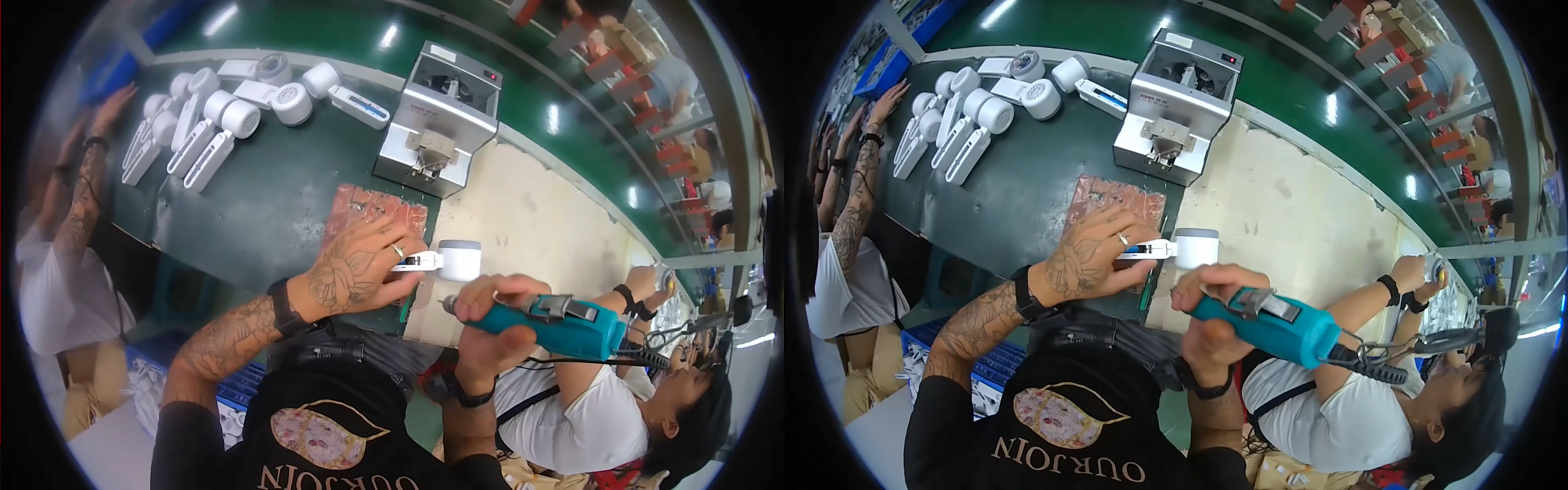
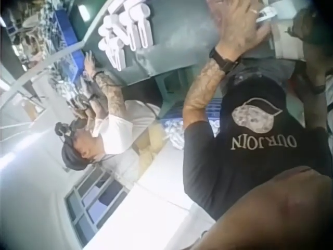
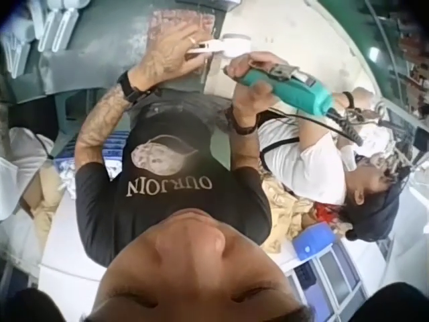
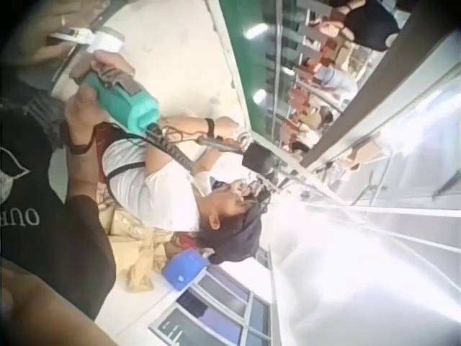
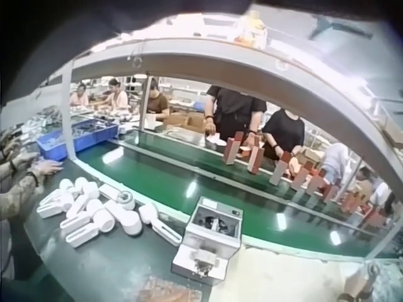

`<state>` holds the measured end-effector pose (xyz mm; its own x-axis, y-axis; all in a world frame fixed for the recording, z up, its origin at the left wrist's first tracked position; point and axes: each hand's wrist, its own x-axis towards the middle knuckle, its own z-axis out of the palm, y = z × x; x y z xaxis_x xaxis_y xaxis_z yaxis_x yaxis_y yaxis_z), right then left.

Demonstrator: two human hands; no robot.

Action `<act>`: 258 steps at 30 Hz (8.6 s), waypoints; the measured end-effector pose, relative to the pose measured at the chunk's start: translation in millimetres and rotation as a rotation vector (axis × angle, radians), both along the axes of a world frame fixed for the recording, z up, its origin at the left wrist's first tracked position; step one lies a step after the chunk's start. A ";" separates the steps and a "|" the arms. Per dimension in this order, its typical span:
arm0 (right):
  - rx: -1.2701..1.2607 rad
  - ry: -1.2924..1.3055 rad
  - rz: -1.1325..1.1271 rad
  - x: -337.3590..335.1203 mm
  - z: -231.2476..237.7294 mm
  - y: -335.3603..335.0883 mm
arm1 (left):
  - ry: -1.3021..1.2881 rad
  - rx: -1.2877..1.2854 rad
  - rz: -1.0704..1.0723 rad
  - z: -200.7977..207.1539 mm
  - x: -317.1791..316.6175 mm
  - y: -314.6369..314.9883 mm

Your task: The person picks up a fan component, places it on a work surface, and drives a screw into it using a power screwdriver before setting it aside and repeating the process.

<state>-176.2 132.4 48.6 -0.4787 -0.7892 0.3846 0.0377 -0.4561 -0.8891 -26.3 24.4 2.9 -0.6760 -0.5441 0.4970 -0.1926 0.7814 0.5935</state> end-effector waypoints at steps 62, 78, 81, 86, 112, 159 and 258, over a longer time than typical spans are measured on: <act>-0.086 0.250 -0.048 3.4 11.3 -172.2 | -0.073 0.060 0.023 -10.3 29.3 -19.0; 0.047 0.133 0.090 12.1 13.2 -96.6 | -0.101 0.083 0.037 -13.7 28.3 -18.8; 0.074 0.134 0.105 12.0 8.1 -93.8 | -0.094 0.113 0.028 -12.2 27.2 -19.8; 0.072 0.122 0.130 9.9 -2.8 -92.7 | -0.107 0.131 0.013 -12.0 27.3 -20.0; -0.060 0.231 -0.016 5.8 7.8 -166.1 | -0.020 0.079 0.019 -8.4 30.2 -15.4; -0.181 0.143 -0.390 -79.6 24.8 -94.1 | 0.100 0.544 0.241 -17.2 72.8 15.5; -0.061 0.168 -0.197 -50.4 -42.7 -96.1 | -0.599 -0.290 0.983 -22.9 204.3 -121.4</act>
